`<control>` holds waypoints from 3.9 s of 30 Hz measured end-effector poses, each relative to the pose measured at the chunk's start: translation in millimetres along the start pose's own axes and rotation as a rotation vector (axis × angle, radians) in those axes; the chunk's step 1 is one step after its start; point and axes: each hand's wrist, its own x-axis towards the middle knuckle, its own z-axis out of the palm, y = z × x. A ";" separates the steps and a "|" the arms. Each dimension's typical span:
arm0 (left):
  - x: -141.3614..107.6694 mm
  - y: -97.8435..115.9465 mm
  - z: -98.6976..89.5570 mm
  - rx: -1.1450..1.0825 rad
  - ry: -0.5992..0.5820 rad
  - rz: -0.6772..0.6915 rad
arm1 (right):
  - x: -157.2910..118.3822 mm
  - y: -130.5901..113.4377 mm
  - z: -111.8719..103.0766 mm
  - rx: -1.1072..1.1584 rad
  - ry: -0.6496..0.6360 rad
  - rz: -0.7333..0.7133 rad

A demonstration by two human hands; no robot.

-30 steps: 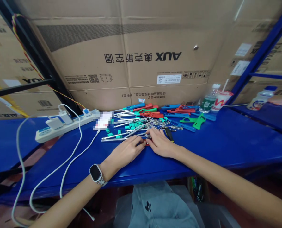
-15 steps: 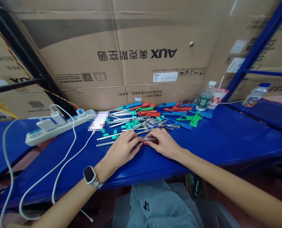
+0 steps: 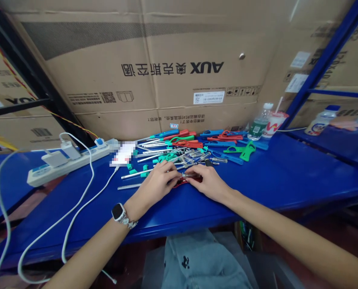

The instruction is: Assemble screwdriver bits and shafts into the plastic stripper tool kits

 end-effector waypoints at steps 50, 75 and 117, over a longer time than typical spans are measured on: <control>-10.2 3.2 -5.8 -0.025 -0.142 -0.040 | 9.0 10.6 -24.7 -0.485 -0.194 -0.380; -8.4 4.3 -1.2 0.020 -0.142 -0.001 | -8.8 5.1 -26.7 -0.519 -0.405 -0.270; -8.6 8.2 -4.5 0.252 -0.189 0.062 | -7.2 2.3 -29.7 -0.476 -0.415 -0.215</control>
